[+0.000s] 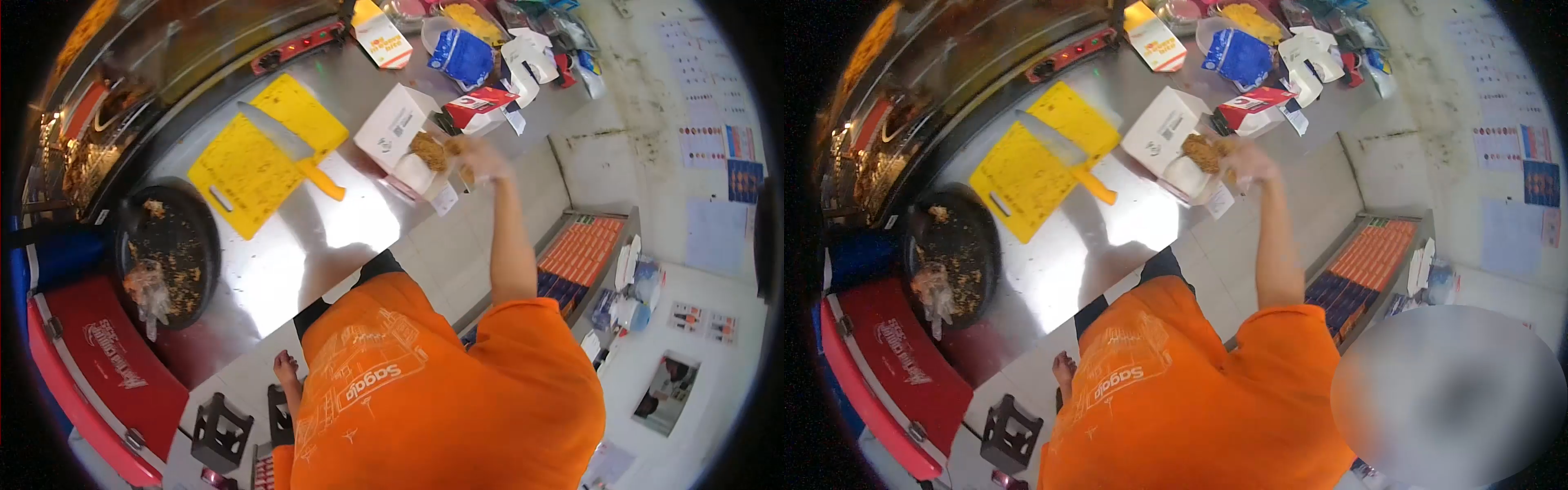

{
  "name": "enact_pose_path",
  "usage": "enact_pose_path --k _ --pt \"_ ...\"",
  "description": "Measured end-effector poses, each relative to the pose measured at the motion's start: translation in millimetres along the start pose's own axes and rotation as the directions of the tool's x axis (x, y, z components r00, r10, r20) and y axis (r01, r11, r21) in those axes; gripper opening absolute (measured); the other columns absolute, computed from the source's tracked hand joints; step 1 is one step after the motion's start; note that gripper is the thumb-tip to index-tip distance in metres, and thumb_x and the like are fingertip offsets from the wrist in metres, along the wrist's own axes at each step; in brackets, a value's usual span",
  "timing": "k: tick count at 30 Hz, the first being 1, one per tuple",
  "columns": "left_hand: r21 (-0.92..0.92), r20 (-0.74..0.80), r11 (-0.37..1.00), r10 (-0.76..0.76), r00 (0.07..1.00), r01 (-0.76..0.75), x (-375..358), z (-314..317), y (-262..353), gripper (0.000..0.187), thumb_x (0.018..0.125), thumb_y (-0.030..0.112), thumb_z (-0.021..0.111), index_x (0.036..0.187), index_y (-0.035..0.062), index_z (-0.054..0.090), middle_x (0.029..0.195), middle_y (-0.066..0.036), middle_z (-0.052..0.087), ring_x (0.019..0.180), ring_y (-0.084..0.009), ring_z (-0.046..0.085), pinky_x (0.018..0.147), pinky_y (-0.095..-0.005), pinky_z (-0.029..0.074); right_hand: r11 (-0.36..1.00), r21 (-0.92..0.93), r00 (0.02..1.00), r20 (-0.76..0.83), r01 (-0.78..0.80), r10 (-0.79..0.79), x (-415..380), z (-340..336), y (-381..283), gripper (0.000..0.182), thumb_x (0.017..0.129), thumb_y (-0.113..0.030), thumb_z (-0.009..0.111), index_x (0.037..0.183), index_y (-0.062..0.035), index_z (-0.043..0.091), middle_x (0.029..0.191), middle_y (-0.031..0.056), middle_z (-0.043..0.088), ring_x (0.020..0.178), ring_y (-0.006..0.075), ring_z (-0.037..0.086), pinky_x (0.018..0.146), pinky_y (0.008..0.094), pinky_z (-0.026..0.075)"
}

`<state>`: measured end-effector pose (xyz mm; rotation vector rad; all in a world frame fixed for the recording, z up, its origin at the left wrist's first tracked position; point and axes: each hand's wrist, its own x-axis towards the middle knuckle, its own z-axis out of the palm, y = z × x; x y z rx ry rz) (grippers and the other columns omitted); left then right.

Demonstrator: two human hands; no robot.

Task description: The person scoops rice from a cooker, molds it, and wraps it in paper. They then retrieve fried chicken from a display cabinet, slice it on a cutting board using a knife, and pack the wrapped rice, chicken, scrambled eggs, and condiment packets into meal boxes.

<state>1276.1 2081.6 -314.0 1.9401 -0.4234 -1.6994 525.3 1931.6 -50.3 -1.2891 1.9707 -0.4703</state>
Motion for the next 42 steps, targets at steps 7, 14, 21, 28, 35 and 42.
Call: enact_pose_path --k 7,14,21,28,35,42 --pt "0.661 0.161 0.733 0.072 0.984 -0.162 -67 146 -20 0.031 0.098 0.026 0.057 0.111 -0.0012 0.066 0.098 -0.017 0.071 0.086 -0.0248 0.068 0.075 -0.0378 0.053 0.415 -0.858 0.81 0.001 0.301 -0.586 122 -76 214 0.044 0.076 -0.033 0.069 0.113 -0.0103 0.068 0.102 0.0203 0.072 0.087 0.041 0.071 0.076 0.0523 0.057" --pt "0.722 0.167 0.657 0.139 0.976 -0.217 -131 227 30 0.023 0.094 0.015 0.058 0.112 0.0023 0.065 0.096 -0.016 0.072 0.088 -0.0268 0.071 0.076 -0.0388 0.055 0.963 -0.046 0.907 0.326 -0.265 0.266 168 -110 240 0.039 0.085 -0.022 0.068 0.122 -0.0091 0.064 0.121 0.0184 0.067 0.114 0.0363 0.063 0.095 0.0474 0.052" --pt "0.663 0.514 0.454 0.302 0.803 -0.595 -163 401 143 0.026 0.094 0.01 0.061 0.118 0.0011 0.06 0.102 -0.021 0.071 0.093 -0.0289 0.072 0.078 -0.04 0.056 0.907 -0.418 0.777 -0.587 -0.05 -0.228 90 -73 87 0.036 0.088 -0.028 0.071 0.108 0.001 0.069 0.1 0.0225 0.072 0.095 0.0399 0.068 0.084 0.0493 0.051" --pt "0.412 0.466 0.702 0.386 0.796 -0.581 -112 566 169 0.093 0.083 0.028 0.075 0.15 -0.0095 0.022 0.144 -0.034 0.038 0.109 -0.0365 0.062 0.09 -0.0397 0.054 0.925 -0.344 0.921 -0.284 0.163 -0.268 49 6 104 0.027 0.092 -0.026 0.063 0.096 -0.0012 0.075 0.104 0.0191 0.072 0.106 0.0351 0.065 0.095 0.0457 0.048" --pt "0.417 0.515 0.597 0.465 0.72 -0.685 -87 572 183 0.075 0.086 0.019 0.067 0.148 -0.0038 0.033 0.14 -0.033 0.043 0.117 -0.0447 0.057 0.101 -0.0437 0.049 0.952 -0.245 0.94 -0.241 0.182 -0.242 36 -7 97 0.033 0.092 -0.03 0.066 0.099 0.0015 0.074 0.104 0.0215 0.071 0.105 0.037 0.064 0.095 0.0448 0.048" --pt "0.322 0.816 0.018 0.501 0.288 -0.946 -166 572 126 0.039 0.083 0.011 0.064 0.121 0.0017 0.059 0.123 -0.014 0.061 0.109 -0.0331 0.059 0.096 -0.0443 0.049 0.995 -0.001 0.863 -0.499 0.096 -0.083 -1 -39 101 0.029 0.095 -0.026 0.067 0.103 0.0014 0.072 0.098 0.0202 0.072 0.096 0.0352 0.067 0.091 0.0444 0.049"
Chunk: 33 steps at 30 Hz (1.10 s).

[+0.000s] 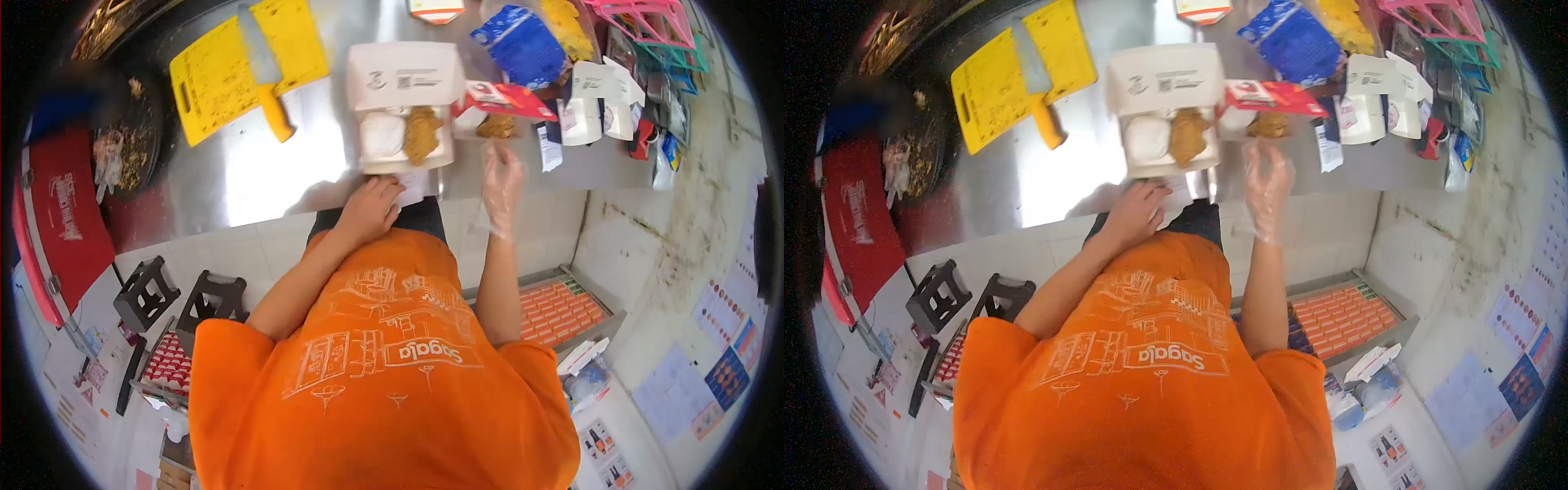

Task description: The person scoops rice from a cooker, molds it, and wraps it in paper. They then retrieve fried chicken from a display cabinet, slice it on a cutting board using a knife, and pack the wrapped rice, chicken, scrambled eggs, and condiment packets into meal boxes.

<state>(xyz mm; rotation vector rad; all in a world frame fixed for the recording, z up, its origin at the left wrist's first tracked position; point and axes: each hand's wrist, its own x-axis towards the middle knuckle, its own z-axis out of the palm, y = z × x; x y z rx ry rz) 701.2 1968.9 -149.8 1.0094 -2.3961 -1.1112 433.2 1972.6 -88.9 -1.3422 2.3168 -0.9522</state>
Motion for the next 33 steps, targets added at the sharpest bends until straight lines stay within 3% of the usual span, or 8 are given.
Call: enact_pose_path --k 10,13,14,19,20,24,28,33 --pt "0.162 -0.207 0.868 -0.436 0.876 0.47 49 43 73 0.034 0.081 0.001 0.063 0.115 0.0046 0.066 0.12 -0.019 0.063 0.116 -0.0387 0.056 0.101 -0.0475 0.045 0.978 0.173 0.898 -0.439 0.115 -0.028 281 -191 57 0.029 0.097 -0.025 0.063 0.095 0.0024 0.071 0.089 0.0156 0.071 0.084 0.0208 0.067 0.076 0.0339 0.051" --pt "0.052 -0.341 0.849 -0.48 0.808 0.526 65 49 98 0.022 0.083 -0.005 0.061 0.102 0.0025 0.068 0.108 -0.016 0.067 0.104 -0.0367 0.061 0.092 -0.0442 0.05 0.818 -0.204 0.841 0.19 0.538 -0.506 411 -162 124 0.035 0.096 -0.033 0.057 0.096 -0.0014 0.072 0.087 0.0229 0.069 0.084 0.0308 0.07 0.076 0.0415 0.054" --pt "0.017 -0.381 0.855 -0.473 0.794 0.518 84 45 118 0.019 0.084 -0.004 0.062 0.1 0.003 0.068 0.104 -0.015 0.067 0.102 -0.0357 0.062 0.09 -0.0437 0.05 0.66 -0.342 0.725 0.498 0.669 -0.477 443 -148 155 0.038 0.095 -0.036 0.054 0.096 -0.0029 0.073 0.087 0.0244 0.069 0.085 0.0349 0.07 0.077 0.0449 0.054" --pt "-0.212 -0.439 0.918 -0.395 0.807 0.334 253 10 217 0.024 0.086 -0.004 0.061 0.108 0.0024 0.069 0.11 -0.017 0.066 0.102 -0.0354 0.064 0.091 -0.0394 0.051 0.806 -0.277 0.471 0.882 0.524 -0.003 428 -187 131 0.042 0.095 -0.037 0.052 0.076 -0.0039 0.07 0.075 0.023 0.068 0.068 0.0427 0.066 0.064 0.0529 0.051" --pt "-0.193 -0.452 0.945 -0.324 0.831 0.263 290 9 228 0.026 0.087 -0.002 0.062 0.111 0.003 0.068 0.114 -0.018 0.066 0.106 -0.0356 0.064 0.094 -0.0401 0.05 0.423 -0.111 0.162 0.983 0.899 -0.086 427 -167 172 0.045 0.096 -0.035 0.051 0.077 0.0003 0.069 0.078 0.0254 0.068 0.073 0.0421 0.067 0.068 0.051 0.052" --pt "-0.237 -0.363 0.97 -0.144 0.921 0.059 409 53 218 0.026 0.092 0.009 0.062 0.117 0.0044 0.066 0.121 -0.019 0.065 0.113 -0.037 0.062 0.098 -0.0416 0.048 0.848 -0.455 0.787 0.612 0.273 0.075 400 -154 176 0.033 0.092 -0.028 0.06 0.08 -0.0003 0.072 0.09 0.0253 0.07 0.089 0.0401 0.068 0.079 0.0476 0.053" --pt "-0.435 0.138 0.857 -0.238 0.961 0.275 445 97 209 0.026 0.095 0.014 0.06 0.117 0.0022 0.066 0.115 -0.019 0.066 0.112 -0.0367 0.061 0.097 -0.0429 0.048 0.625 -0.433 0.731 0.583 0.649 -0.354 429 -135 149 0.032 0.084 -0.031 0.071 0.085 0.0007 0.074 0.092 0.0188 0.073 0.09 0.0346 0.072 0.078 0.0422 0.056" --pt "-0.353 0.068 0.836 -0.425 0.903 0.42 462 130 188 0.041 0.091 0.023 0.064 0.12 -0.0061 0.062 0.113 -0.024 0.065 0.113 -0.0408 0.058 0.098 -0.046 0.046 0.618 -0.43 0.68 0.691 0.658 -0.244 438 -118 158 0.032 0.076 -0.033 0.08 0.082 -0.0023 0.075 0.086 0.0167 0.074 0.085 0.033 0.072 0.074 0.0407 0.056"
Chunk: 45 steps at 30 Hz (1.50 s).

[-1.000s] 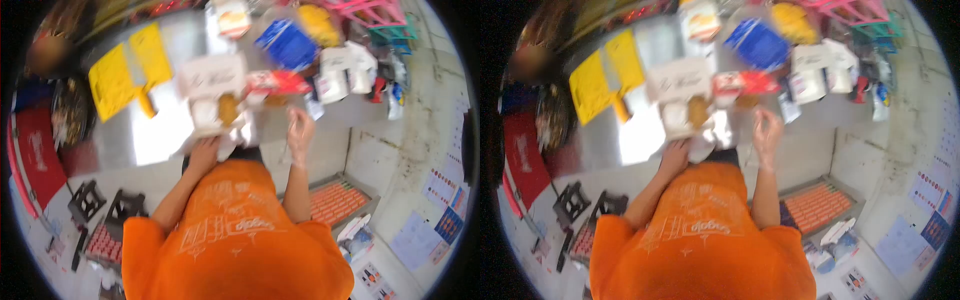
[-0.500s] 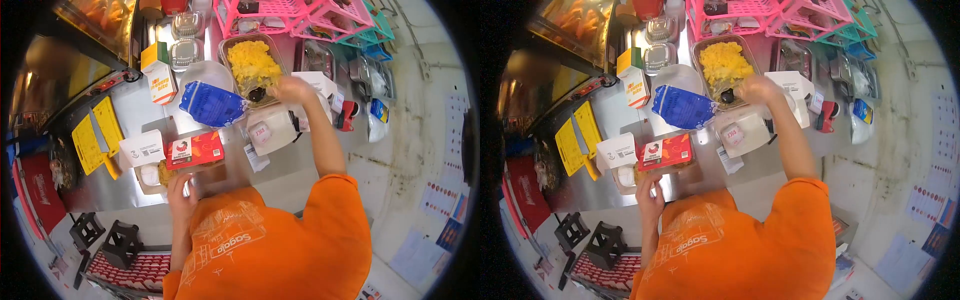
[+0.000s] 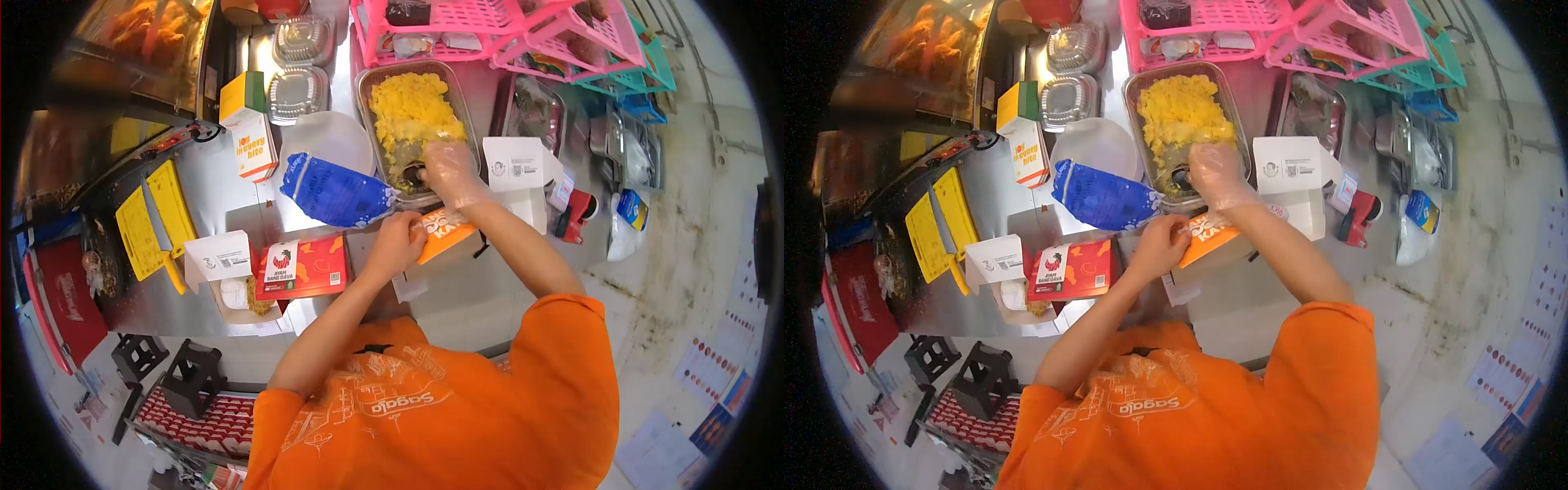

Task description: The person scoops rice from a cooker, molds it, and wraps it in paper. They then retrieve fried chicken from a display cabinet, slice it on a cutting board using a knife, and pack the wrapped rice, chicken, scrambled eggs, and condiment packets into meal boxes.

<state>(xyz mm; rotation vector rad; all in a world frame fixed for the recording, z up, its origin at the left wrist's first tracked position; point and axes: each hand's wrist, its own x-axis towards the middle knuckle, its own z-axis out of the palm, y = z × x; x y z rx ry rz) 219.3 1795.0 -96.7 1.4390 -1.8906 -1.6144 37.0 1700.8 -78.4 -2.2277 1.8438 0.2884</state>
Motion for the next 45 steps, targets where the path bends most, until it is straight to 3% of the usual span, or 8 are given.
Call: enact_pose_path --k 7,14,22,25,29,33,36,45 --pt "0.119 -0.064 0.959 -0.252 0.966 0.258 17 44 -16 0.073 0.089 0.045 0.067 0.129 -0.0136 0.052 0.119 -0.031 0.062 0.113 -0.0427 0.058 0.1 -0.049 0.045 0.994 -0.078 0.955 -0.281 0.077 -0.096 -11 19 0 0.038 0.074 -0.032 0.081 0.095 -0.0015 0.073 0.087 0.0177 0.072 0.09 0.0342 0.07 0.077 0.0432 0.055" --pt "-0.813 0.128 0.39 -0.605 0.786 0.433 65 47 -18 0.055 0.094 0.054 0.058 0.103 0.0003 0.065 0.086 -0.011 0.069 0.061 -0.0125 0.059 0.053 -0.0297 0.048 0.953 0.065 0.955 0.022 0.295 -0.297 8 25 7 0.028 0.08 -0.02 0.071 0.101 -0.0026 0.066 0.089 0.0193 0.071 0.09 0.0362 0.07 0.08 0.0477 0.054" --pt "-0.767 0.157 0.385 -0.664 0.731 0.514 76 63 -32 0.041 0.097 0.038 0.054 0.081 0.0032 0.068 0.068 -0.005 0.065 0.052 -0.0136 0.056 0.05 -0.0313 0.049 0.878 0.333 0.936 0.047 -0.343 0.348 32 55 9 0.03 0.084 -0.019 0.067 0.106 0.0016 0.064 0.091 0.0232 0.07 0.095 0.0414 0.068 0.085 0.0483 0.054" --pt "-0.756 0.148 0.411 -0.651 0.745 0.509 78 59 -35 0.038 0.098 0.036 0.053 0.088 0.0019 0.067 0.073 -0.005 0.066 0.056 -0.0133 0.057 0.052 -0.0308 0.05 0.844 0.533 0.996 -0.024 -0.059 0.085 43 66 11 0.039 0.083 -0.024 0.07 0.113 0.0014 0.066 0.099 0.0268 0.07 0.097 0.0437 0.067 0.085 0.0482 0.053" --pt "-0.702 0.197 0.444 -0.63 0.751 0.557 81 59 -42 0.036 0.098 0.034 0.053 0.097 0.0003 0.065 0.079 -0.005 0.068 0.061 -0.0123 0.058 0.055 -0.0289 0.049 0.865 0.477 0.983 0.157 -0.156 0.091 43 62 -1 0.04 0.087 -0.022 0.068 0.12 -0.0006 0.062 0.108 0.0254 0.068 0.102 0.0408 0.066 0.088 0.0457 0.05" --pt "-0.705 0.304 0.342 -0.646 0.7 0.621 72 34 -20 0.035 0.1 0.033 0.051 0.097 0.0008 0.065 0.08 -0.004 0.068 0.061 -0.0112 0.055 0.055 -0.0275 0.045 0.73 0.613 0.879 -0.119 -0.301 0.462 52 32 -6 0.031 0.091 -0.018 0.063 0.117 -0.0006 0.058 0.103 0.0262 0.067 0.098 0.0418 0.065 0.085 0.0495 0.048" --pt "-0.719 0.291 0.351 -0.631 0.719 0.599 77 41 -31 0.035 0.101 0.033 0.051 0.096 0.0019 0.065 0.079 -0.003 0.067 0.059 -0.0104 0.05 0.055 -0.0277 0.043 0.849 0.498 0.855 -0.352 -0.174 0.381 78 52 34 0.037 0.091 -0.024 0.064 0.12 -0.0026 0.056 0.107 0.0257 0.067 0.102 0.0413 0.065 0.085 0.0503 0.05" --pt "-0.77 0.257 0.395 -0.527 0.81 0.501 76 48 -44 0.033 0.101 0.034 0.054 0.097 0.0032 0.065 0.078 -0.002 0.064 0.062 -0.0107 0.052 0.059 -0.027 0.046 0.853 0.412 0.94 0.028 -0.32 0.339 51 23 12 0.065 0.085 -0.041 0.073 0.136 -0.0084 0.049 0.116 0.0245 0.067 0.11 0.043 0.064 0.091 0.0494 0.053"
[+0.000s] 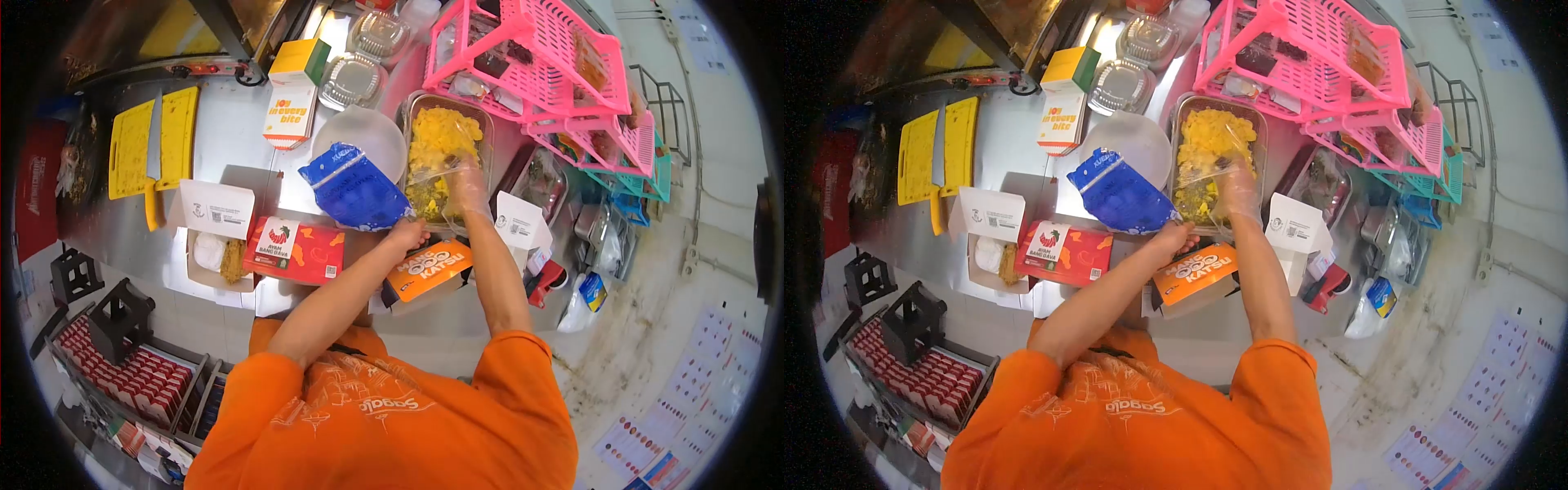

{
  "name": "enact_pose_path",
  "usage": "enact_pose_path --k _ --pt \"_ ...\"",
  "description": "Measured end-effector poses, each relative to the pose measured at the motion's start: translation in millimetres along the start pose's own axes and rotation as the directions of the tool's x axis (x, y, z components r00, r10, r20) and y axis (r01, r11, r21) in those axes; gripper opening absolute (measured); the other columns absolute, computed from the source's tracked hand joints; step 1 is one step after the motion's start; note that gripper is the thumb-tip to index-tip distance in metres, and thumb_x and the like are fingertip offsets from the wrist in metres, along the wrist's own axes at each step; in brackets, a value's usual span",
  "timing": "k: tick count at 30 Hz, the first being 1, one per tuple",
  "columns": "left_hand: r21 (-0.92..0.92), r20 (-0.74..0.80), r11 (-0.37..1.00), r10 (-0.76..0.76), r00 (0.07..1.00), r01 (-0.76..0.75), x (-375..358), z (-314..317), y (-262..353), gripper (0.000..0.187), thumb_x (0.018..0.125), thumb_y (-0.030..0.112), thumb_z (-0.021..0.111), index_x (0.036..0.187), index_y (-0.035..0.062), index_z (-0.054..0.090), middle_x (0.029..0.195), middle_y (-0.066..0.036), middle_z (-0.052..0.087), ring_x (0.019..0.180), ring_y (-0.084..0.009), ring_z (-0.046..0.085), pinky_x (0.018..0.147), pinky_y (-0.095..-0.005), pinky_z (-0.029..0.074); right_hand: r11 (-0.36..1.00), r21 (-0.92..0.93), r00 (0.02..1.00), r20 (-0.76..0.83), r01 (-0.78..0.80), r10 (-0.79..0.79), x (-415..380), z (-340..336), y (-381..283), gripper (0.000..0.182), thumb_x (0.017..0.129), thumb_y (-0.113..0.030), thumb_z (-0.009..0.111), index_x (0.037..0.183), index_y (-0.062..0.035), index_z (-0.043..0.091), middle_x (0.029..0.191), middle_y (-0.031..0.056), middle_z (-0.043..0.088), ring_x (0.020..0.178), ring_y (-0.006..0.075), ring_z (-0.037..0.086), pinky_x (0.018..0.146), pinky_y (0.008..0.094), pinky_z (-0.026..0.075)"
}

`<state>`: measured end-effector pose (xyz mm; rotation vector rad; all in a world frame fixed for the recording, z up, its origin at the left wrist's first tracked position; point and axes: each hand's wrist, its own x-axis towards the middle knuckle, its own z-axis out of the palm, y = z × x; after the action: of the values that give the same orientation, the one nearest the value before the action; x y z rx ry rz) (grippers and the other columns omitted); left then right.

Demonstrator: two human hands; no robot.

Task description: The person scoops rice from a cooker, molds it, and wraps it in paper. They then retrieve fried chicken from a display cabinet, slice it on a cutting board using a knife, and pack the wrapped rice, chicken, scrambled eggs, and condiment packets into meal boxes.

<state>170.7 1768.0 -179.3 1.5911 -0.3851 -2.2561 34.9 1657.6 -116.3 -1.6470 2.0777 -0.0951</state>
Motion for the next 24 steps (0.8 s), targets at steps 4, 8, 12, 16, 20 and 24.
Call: enact_pose_path --k 4,8,12,16,20,24 --pt "0.335 0.176 0.942 -0.054 0.983 -0.008 -68 -15 28 0.042 0.098 0.037 0.06 0.111 -0.0028 0.061 0.089 -0.01 0.068 0.073 -0.0145 0.06 0.065 -0.0306 0.05 0.962 -0.274 0.995 0.095 -0.003 0.03 -6 12 6 0.063 0.084 -0.04 0.074 0.134 -0.0074 0.052 0.112 0.0234 0.069 0.108 0.0429 0.066 0.091 0.049 0.053" --pt "0.491 0.44 0.675 0.352 0.826 -0.55 -175 -50 3 0.036 0.095 0.024 0.065 0.121 0.0002 0.059 0.091 -0.014 0.069 0.085 -0.0263 0.068 0.079 -0.0388 0.054 0.96 -0.278 0.991 0.134 0.014 0.024 -21 12 -10 0.06 0.085 -0.041 0.074 0.125 0.0007 0.058 0.108 0.0248 0.07 0.107 0.0415 0.067 0.092 0.0484 0.053" --pt "0.588 0.426 0.464 0.52 0.741 -0.663 -284 -124 1 0.028 0.092 0.018 0.065 0.116 0.0027 0.064 0.095 -0.016 0.071 0.089 -0.032 0.069 0.08 -0.0404 0.054 0.972 -0.151 0.983 0.04 0.182 -0.178 1 27 33 0.063 0.088 -0.048 0.07 0.122 0.0046 0.059 0.105 0.028 0.069 0.104 0.0413 0.068 0.092 0.0491 0.053" --pt "0.907 -0.008 0.36 0.536 0.844 -0.22 -279 -219 -45 0.017 0.089 0.014 0.064 0.088 -0.0014 0.071 0.087 -0.023 0.069 0.084 -0.0413 0.068 0.077 -0.0493 0.053 0.979 -0.046 0.894 0.402 -0.197 0.199 15 22 47 0.049 0.093 -0.053 0.064 0.109 -0.0067 0.061 0.079 0.0115 0.063 0.068 0.0238 0.057 0.06 0.0387 0.045" --pt "0.799 0.181 0.234 0.786 0.592 -0.554 -234 -245 -19 0.03 0.091 0.01 0.056 0.117 -0.0042 0.057 0.112 -0.029 0.064 0.103 -0.0458 0.062 0.089 -0.0503 0.051 0.804 0.371 0.859 0.411 -0.464 0.306 -22 3 17 0.046 0.095 -0.061 0.058 0.095 -0.0151 0.059 0.059 -0.0006 0.049 0.043 0.011 0.04 0.04 0.0296 0.03" --pt "0.783 0.205 0.256 0.754 0.624 -0.567 -217 -252 11 0.044 0.09 0.01 0.059 0.132 -0.0037 0.052 0.128 -0.027 0.06 0.114 -0.042 0.06 0.098 -0.0462 0.049 0.61 0.555 0.814 0.495 -0.566 0.304 -105 -51 -52 0.049 0.094 -0.067 0.056 0.088 -0.0175 0.055 0.053 -0.0052 0.04 0.041 0.0073 0.036 0.037 0.0256 0.025"
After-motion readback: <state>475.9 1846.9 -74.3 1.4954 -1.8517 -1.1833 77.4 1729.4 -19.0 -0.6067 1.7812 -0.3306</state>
